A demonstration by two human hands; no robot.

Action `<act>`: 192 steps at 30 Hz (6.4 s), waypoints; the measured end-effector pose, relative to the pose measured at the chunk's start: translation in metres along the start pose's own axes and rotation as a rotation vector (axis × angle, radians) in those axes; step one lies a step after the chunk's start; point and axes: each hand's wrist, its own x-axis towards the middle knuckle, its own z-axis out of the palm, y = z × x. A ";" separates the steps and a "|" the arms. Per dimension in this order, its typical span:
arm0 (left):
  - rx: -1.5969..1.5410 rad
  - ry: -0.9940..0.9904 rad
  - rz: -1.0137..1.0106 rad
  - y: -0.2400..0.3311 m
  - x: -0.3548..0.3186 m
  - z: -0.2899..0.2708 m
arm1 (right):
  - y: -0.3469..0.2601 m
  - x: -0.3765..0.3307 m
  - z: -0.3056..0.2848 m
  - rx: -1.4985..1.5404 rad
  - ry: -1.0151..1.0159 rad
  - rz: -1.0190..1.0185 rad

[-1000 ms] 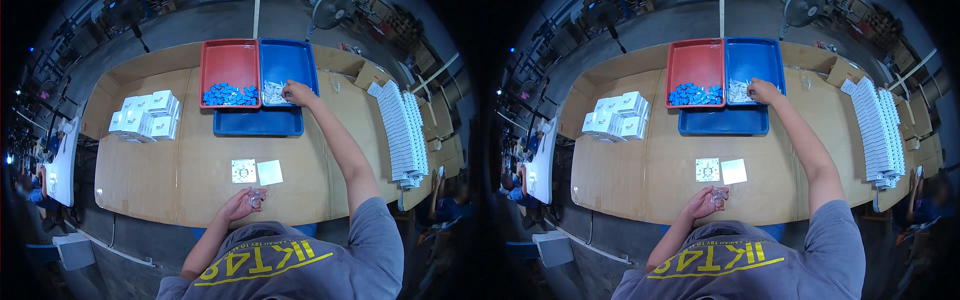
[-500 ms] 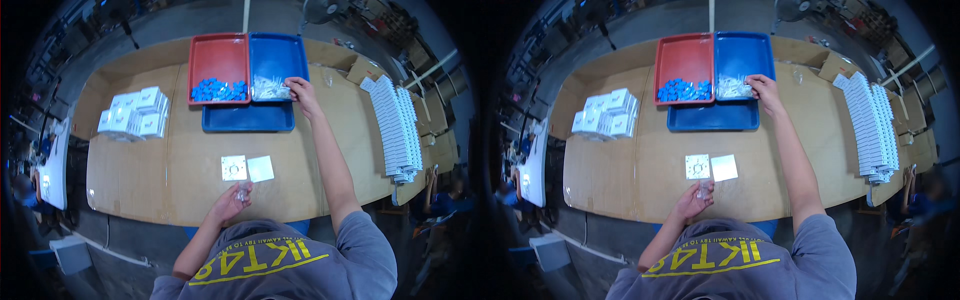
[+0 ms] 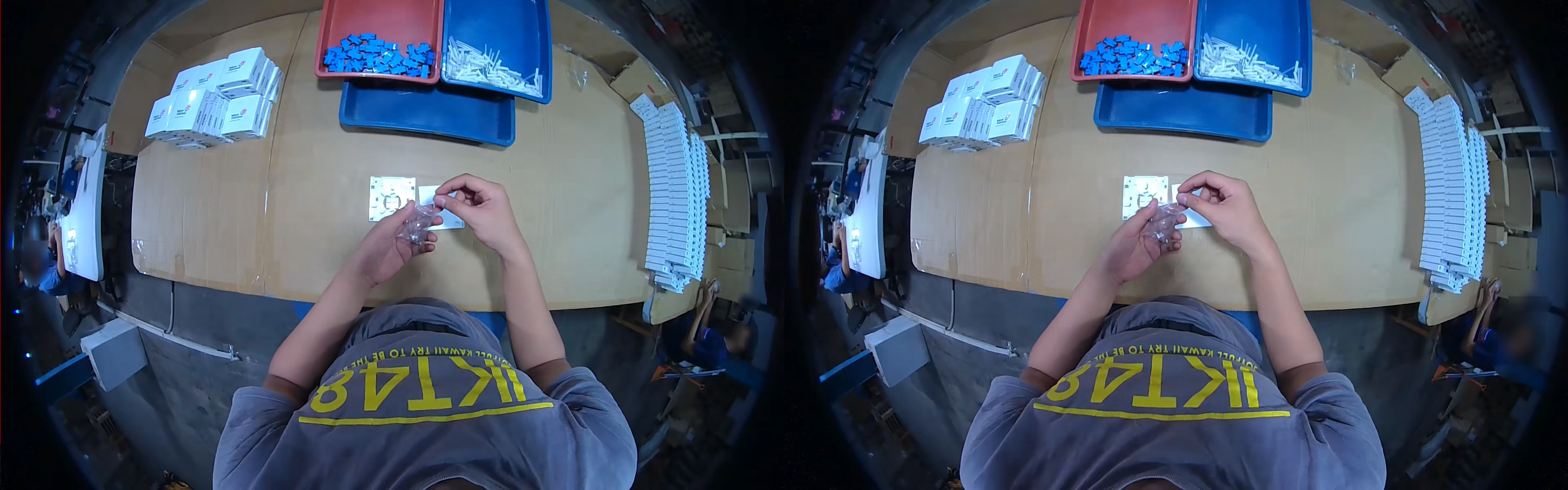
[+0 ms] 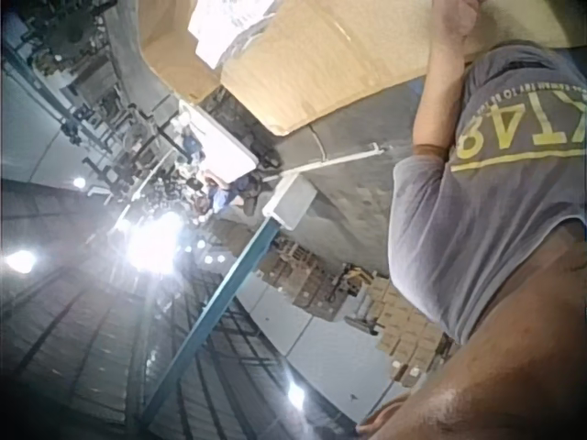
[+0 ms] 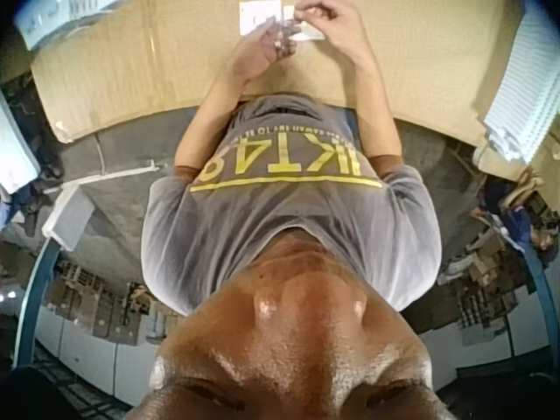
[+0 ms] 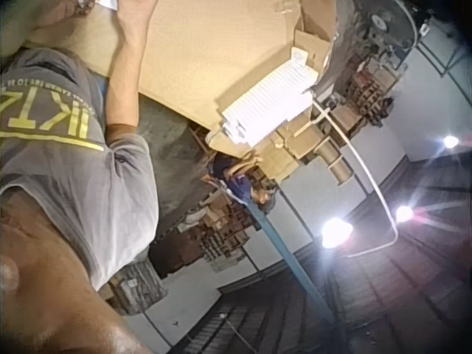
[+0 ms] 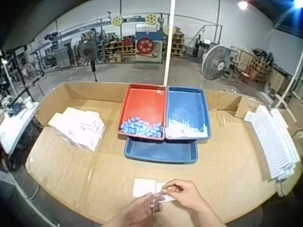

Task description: The person picks up a small bag of screws and a white base, then empties the screws onto the base. They retrieve blue components from a tray, insert them into the base, snap a white cover over the assembly, and place the completed unit onto a stack.

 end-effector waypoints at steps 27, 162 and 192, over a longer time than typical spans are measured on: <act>0.022 -0.074 0.013 -0.001 0.000 0.006 | -0.034 0.024 -0.003 -0.160 -0.636 0.114; -0.039 -0.286 -0.151 -0.036 0.002 -0.071 | -0.025 0.213 -0.132 -1.051 0.336 -0.057; 0.008 -0.287 -0.157 -0.033 0.004 -0.059 | -0.023 0.243 -0.098 -1.223 0.628 0.122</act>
